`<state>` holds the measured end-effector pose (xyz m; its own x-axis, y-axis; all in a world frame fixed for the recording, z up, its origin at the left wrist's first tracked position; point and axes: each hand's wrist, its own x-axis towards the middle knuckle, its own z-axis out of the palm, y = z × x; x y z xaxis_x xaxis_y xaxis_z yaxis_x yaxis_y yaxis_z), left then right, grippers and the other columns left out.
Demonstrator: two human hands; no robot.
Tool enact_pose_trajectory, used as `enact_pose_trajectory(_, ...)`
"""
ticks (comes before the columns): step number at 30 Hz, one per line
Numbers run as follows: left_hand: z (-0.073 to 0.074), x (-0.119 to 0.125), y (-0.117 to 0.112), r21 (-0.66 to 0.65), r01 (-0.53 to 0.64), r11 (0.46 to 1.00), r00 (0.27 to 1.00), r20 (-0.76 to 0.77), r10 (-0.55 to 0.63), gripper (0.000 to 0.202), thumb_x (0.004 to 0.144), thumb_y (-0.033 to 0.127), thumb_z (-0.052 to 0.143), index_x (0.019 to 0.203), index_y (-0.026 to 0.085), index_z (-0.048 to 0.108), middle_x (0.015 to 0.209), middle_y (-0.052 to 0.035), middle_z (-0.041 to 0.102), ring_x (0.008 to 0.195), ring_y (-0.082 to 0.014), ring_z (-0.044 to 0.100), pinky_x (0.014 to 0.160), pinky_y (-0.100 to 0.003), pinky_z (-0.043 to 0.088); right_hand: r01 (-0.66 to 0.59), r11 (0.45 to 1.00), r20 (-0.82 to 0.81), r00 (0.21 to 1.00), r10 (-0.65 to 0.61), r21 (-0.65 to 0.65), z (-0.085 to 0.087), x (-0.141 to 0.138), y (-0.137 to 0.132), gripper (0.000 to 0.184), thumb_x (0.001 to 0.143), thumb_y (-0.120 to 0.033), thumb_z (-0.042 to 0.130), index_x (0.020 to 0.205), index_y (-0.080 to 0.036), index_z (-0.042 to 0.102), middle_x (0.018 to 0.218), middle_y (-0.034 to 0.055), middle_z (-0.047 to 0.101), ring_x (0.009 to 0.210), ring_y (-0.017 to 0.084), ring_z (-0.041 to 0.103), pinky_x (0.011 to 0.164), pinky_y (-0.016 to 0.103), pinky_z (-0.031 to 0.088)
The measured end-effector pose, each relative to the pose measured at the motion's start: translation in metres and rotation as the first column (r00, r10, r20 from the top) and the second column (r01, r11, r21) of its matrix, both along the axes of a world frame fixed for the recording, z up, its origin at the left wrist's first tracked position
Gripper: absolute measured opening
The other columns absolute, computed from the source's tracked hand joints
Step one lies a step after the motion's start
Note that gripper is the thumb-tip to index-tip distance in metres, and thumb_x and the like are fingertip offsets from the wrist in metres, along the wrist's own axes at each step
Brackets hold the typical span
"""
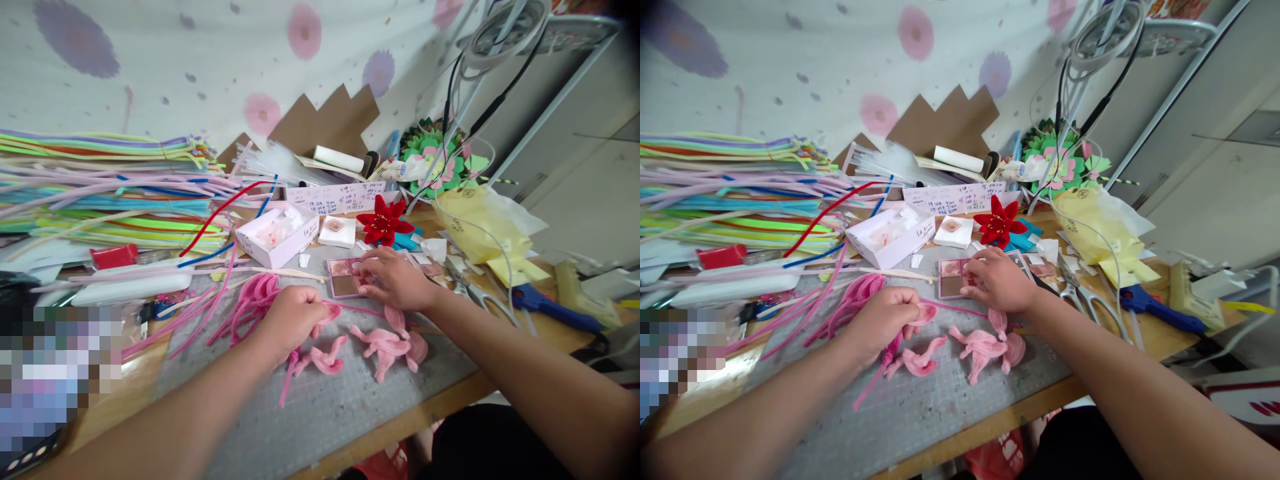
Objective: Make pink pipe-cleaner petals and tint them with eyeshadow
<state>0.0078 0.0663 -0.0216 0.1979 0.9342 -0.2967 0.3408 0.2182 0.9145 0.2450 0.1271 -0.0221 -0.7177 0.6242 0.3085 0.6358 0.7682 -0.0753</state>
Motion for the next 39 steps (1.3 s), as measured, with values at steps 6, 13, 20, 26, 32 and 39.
enact_pose_trajectory(6,-0.001,-0.001,0.0,0.011,0.013,1.0,1.0,-0.002,-0.013,0.024,0.067,0.03,0.059,0.051,0.019,0.046,0.041,0.004,0.052,0.037,-0.0075,0.035,0.042,-0.022,0.023,0.018,1.0,0.007,1.0,-0.018,0.01,-0.001,0.001,0.003,0.034,0.086,-0.046,0.054,0.094,-0.014,0.064,0.103,0.0154,0.059,0.097,0.027,0.053,0.085,0.045,0.041)
enact_pose_trajectory(13,0.002,0.001,-0.001,0.007,0.002,1.0,1.0,0.008,-0.002,0.024,0.067,0.029,0.059,0.051,0.018,0.045,0.041,0.0038,0.051,0.037,-0.0071,0.036,0.041,-0.021,0.023,-0.125,0.992,-0.091,0.988,0.124,-0.01,0.019,-0.011,-0.023,0.031,0.088,-0.043,0.054,0.102,-0.016,0.06,0.102,0.0118,0.063,0.11,0.028,0.049,0.092,0.048,0.037)
enact_pose_trajectory(20,0.0,0.003,0.001,-0.064,-0.03,0.998,0.999,0.024,0.031,0.014,0.065,0.024,0.058,0.055,0.018,0.05,0.041,0.0046,0.049,0.037,-0.0094,0.042,0.04,-0.022,0.027,-0.346,0.937,-0.038,0.937,0.347,0.043,0.034,-0.035,-0.065,0.029,0.09,-0.046,0.05,0.094,-0.018,0.06,0.113,0.0047,0.065,0.119,0.028,0.046,0.108,0.054,0.018)
enact_pose_trajectory(26,0.002,0.003,0.0,-0.058,-0.013,0.998,0.999,-0.034,0.011,0.01,0.063,0.017,0.052,0.054,0.019,0.049,0.04,0.0043,0.048,0.036,-0.0098,0.043,0.037,-0.022,0.026,-0.344,0.936,0.047,0.939,0.341,0.078,0.028,-0.036,-0.065,0.028,0.09,-0.044,0.05,0.1,-0.021,0.062,0.118,0.0027,0.064,0.122,0.028,0.042,0.111,0.054,0.013)
enact_pose_trajectory(32,0.005,0.004,0.0,-0.045,-0.014,0.999,0.999,-0.045,0.012,0.009,0.062,0.015,0.05,0.054,0.019,0.05,0.038,0.0041,0.048,0.036,-0.0106,0.044,0.036,-0.022,0.027,-0.348,0.934,0.094,0.936,0.34,0.085,0.03,-0.041,-0.067,0.024,0.087,-0.042,0.055,0.096,-0.02,0.062,0.114,0.0033,0.065,0.121,0.028,0.044,0.111,0.054,0.014)
enact_pose_trajectory(39,0.003,0.003,0.0,-0.036,-0.017,0.999,1.0,-0.004,0.016,0.015,0.065,0.021,0.057,0.053,0.019,0.049,0.04,0.004,0.05,0.038,-0.0099,0.044,0.039,-0.022,0.028,-0.3,0.949,-0.043,0.951,0.306,0.098,0.034,-0.033,-0.052,0.028,0.088,-0.045,0.053,0.098,-0.019,0.06,0.11,0.0056,0.066,0.117,0.027,0.047,0.108,0.052,0.022)
